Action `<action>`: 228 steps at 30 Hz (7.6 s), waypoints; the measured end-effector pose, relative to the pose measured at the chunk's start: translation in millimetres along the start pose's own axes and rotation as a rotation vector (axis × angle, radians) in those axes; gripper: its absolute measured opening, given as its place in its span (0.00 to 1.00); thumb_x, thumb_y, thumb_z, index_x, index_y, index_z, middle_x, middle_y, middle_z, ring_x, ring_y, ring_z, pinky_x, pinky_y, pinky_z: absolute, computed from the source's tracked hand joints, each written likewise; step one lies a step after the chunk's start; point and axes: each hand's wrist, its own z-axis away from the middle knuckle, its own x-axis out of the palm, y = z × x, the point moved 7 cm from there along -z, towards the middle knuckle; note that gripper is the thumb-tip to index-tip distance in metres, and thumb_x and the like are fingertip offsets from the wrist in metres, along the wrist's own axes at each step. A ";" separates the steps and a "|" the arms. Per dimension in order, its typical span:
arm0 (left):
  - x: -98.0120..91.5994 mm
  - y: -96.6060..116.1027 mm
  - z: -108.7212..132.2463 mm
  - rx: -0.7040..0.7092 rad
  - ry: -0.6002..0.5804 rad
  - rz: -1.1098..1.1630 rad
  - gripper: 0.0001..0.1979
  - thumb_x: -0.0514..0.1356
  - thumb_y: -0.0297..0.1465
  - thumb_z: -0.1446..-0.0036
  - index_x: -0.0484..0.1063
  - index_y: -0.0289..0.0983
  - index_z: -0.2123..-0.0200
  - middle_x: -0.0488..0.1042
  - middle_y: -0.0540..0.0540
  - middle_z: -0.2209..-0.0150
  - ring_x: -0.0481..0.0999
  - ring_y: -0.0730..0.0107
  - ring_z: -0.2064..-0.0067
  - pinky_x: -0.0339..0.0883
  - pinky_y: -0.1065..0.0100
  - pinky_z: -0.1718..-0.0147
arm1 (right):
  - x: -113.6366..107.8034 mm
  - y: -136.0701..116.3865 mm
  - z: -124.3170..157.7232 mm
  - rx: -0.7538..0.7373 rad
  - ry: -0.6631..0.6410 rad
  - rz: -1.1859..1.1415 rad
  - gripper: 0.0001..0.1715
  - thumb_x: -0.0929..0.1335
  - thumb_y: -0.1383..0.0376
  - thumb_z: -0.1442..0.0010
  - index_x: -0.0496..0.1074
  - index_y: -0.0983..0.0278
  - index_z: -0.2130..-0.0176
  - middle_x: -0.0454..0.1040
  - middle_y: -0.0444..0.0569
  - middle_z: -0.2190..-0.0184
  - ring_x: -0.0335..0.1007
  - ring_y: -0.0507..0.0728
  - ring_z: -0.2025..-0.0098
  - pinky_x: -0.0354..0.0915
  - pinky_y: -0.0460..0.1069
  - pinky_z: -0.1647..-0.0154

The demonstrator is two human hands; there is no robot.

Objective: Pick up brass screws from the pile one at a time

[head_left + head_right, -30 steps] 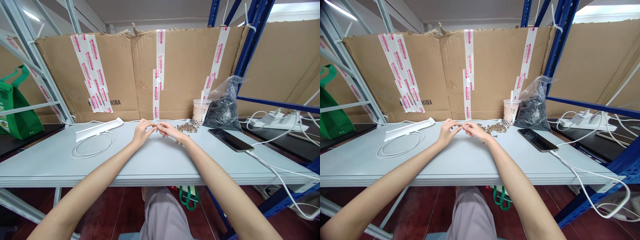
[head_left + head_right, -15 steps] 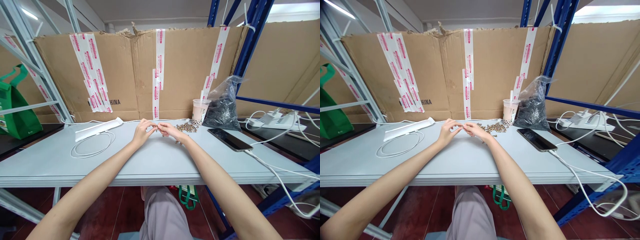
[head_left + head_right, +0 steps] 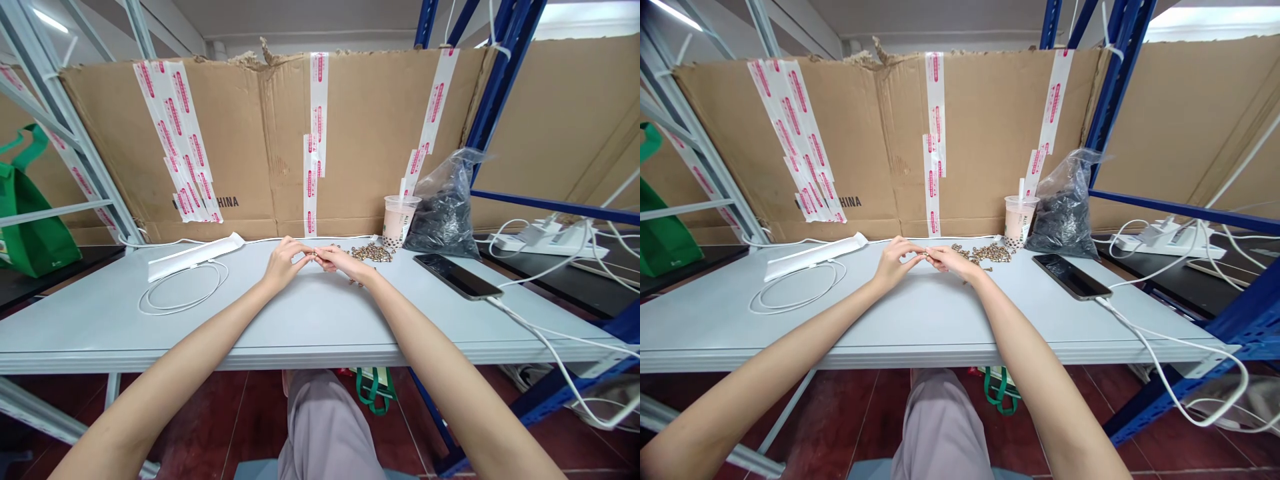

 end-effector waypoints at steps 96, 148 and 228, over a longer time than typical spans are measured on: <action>21.7 -49.7 9.8 -0.564 -0.109 0.432 0.14 0.60 0.38 0.52 0.77 0.33 0.70 0.78 0.43 0.67 0.75 0.62 0.64 0.65 0.65 0.62 | -12.5 -22.6 4.6 -0.181 0.336 0.404 0.12 0.69 0.61 0.53 0.65 0.67 0.74 0.71 0.45 0.78 0.68 0.50 0.78 0.62 0.44 0.77; -3.6 -12.6 -2.7 -0.095 -0.016 -0.022 0.08 0.59 0.36 0.47 0.76 0.39 0.70 0.77 0.48 0.71 0.68 0.68 0.68 0.61 0.67 0.68 | -8.3 -12.6 3.6 -0.069 0.188 0.339 0.21 0.62 0.50 0.44 0.67 0.67 0.69 0.73 0.49 0.74 0.66 0.49 0.75 0.60 0.43 0.76; 7.0 -12.0 2.0 -0.112 -0.043 0.064 0.09 0.58 0.36 0.47 0.76 0.39 0.68 0.76 0.48 0.71 0.68 0.70 0.67 0.60 0.70 0.69 | -1.2 1.1 0.4 0.072 0.053 0.105 0.26 0.59 0.47 0.44 0.52 0.64 0.79 0.46 0.37 0.83 0.39 0.46 0.81 0.41 0.45 0.79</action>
